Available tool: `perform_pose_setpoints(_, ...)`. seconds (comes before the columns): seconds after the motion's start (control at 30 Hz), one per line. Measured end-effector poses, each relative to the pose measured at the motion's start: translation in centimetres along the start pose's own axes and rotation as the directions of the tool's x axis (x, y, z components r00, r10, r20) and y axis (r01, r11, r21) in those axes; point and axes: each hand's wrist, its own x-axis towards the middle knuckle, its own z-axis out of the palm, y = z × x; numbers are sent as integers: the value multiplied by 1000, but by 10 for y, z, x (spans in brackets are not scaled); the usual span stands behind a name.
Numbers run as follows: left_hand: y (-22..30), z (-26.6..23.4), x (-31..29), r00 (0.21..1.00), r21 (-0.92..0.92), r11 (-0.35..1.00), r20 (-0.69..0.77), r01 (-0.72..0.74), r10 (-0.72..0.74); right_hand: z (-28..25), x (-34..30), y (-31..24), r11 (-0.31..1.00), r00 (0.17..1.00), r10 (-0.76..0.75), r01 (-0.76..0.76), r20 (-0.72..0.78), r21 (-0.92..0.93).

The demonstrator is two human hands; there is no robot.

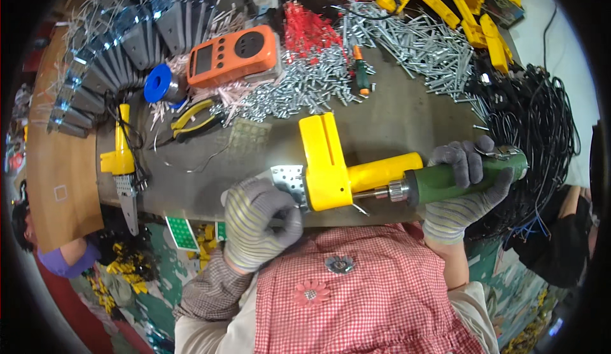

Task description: The person assembles wires and yellow plastic housing components using a screwdriver and a soldering iron.

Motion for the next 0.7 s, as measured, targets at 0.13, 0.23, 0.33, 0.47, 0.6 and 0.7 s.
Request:
perform_pose_setpoints(0.13, -4, 10, -8, 995, -7, 998, -80, -63, 62, -1, 2, 2, 1000, 998, 16, -17, 58, 14)
perform_pose_setpoints(0.23, -1, 10, -2, 991, -3, 996, -104, -89, 89, -1, 2, 4, 1000, 999, 2, -1, 46, -17)
perform_pose_setpoints(0.33, -3, 10, -1, 987, 26, 993, -110, -116, 118, -3, 1, 4, 999, 999, -11, 12, 34, -31)
perform_pose_setpoints(0.47, -6, 9, -1, 990, 3, 992, -64, -123, 123, -3, 1, 4, 1000, 999, -4, 4, 35, -24)
perform_pose_setpoints(0.6, -10, 3, -5, 997, -24, 997, 26, -76, 77, -3, 2, 5, 1000, 1000, -6, 6, 10, -7)
perform_pose_setpoints(0.7, -14, 0, 0, 984, 3, 985, 35, -172, 172, -3, 2, 6, 1000, 1000, -16, 16, -18, 13)
